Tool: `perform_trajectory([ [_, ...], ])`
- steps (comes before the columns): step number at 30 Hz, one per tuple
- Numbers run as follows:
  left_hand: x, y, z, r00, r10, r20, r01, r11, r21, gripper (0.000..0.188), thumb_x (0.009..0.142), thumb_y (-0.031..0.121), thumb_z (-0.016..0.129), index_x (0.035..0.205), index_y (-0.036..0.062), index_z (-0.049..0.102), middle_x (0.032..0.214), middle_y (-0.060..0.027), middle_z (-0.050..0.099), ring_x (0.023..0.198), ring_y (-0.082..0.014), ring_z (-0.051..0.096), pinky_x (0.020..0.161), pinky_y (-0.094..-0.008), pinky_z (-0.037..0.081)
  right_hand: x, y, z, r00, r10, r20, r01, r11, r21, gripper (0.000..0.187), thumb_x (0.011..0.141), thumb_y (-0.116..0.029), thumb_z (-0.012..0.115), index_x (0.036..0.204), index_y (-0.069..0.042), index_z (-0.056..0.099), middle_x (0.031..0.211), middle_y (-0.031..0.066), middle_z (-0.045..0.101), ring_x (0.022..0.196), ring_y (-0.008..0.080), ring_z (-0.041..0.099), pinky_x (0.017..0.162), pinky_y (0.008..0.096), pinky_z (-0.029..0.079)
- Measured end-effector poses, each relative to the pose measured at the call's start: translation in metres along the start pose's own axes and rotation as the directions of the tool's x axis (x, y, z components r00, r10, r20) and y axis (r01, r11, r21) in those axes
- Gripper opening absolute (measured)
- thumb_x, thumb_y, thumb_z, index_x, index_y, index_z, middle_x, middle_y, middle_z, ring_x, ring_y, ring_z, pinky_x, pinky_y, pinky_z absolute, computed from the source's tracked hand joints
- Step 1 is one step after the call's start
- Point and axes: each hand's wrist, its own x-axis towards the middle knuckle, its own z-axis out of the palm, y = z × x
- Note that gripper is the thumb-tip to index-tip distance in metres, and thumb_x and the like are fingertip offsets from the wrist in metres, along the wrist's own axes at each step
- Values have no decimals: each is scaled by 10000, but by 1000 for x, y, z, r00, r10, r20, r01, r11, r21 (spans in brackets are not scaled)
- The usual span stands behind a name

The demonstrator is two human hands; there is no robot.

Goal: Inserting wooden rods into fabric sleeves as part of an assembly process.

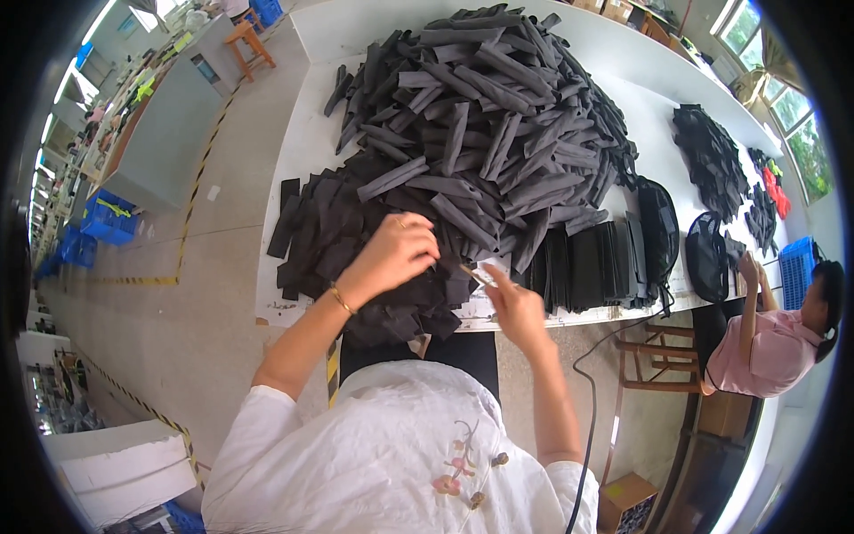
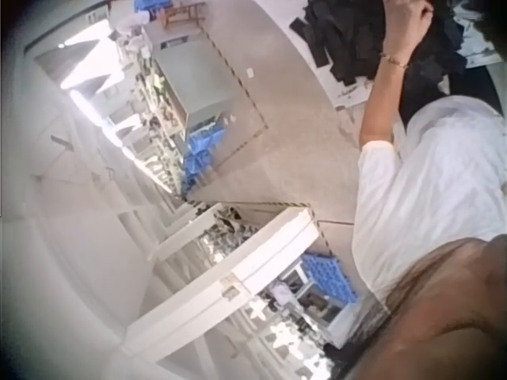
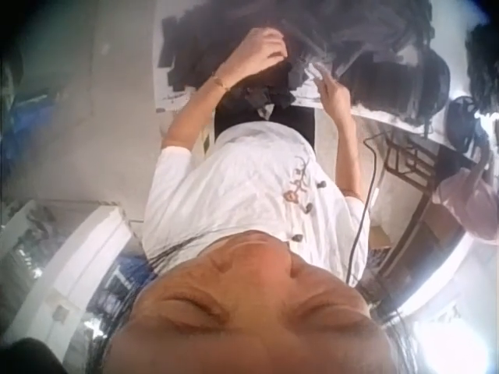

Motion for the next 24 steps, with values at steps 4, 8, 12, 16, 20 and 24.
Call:
perform_trajectory([
  [4,-13,43,-16,857,81,-509,25,980,197,518,706,255,803,1160,121,593,1335,-111,470,1290,-299,408,1076,-461,287,9,-21,47,977,121,174,-205,746,634,292,1007,-190,496,1237,-24,568,680,4,548,641,74,511,591,245,420],
  [8,-64,-12,26,670,-728,-146,-190,22,-982,642,820,214,761,1331,36,416,1146,-118,565,1084,-238,550,901,-387,492,11,-54,69,899,70,433,-405,509,760,210,1019,-206,481,964,-26,575,678,-21,516,629,61,455,577,217,371],
  [12,-60,11,54,629,-764,144,-175,-319,-931,274,903,239,672,1057,17,628,803,-87,633,806,-281,654,839,-424,522,8,-72,105,964,104,245,-255,626,737,226,1018,-189,481,941,0,579,650,-9,489,606,60,434,541,233,361],
  [16,-52,-1,35,459,-882,109,-267,-253,-930,249,912,248,667,1018,25,632,737,-63,609,603,-180,593,604,-324,522,-9,-76,105,967,193,169,-256,703,664,231,1019,-180,468,1036,10,596,646,-8,462,589,72,417,526,240,353],
  [20,-56,-25,13,371,-929,9,-231,-102,-967,245,921,239,656,1045,32,620,583,19,489,412,-50,352,403,-207,259,-61,-60,96,944,179,279,-292,845,448,200,1008,-163,479,1025,-5,601,622,59,507,556,118,480,529,281,403],
  [24,-56,-39,-12,334,-936,-107,-311,-2,-951,234,951,286,611,985,56,632,482,63,370,346,-36,271,348,-209,204,-109,-44,56,858,224,462,-419,826,378,153,979,-137,519,968,-14,610,601,97,543,514,148,524,515,304,431],
])
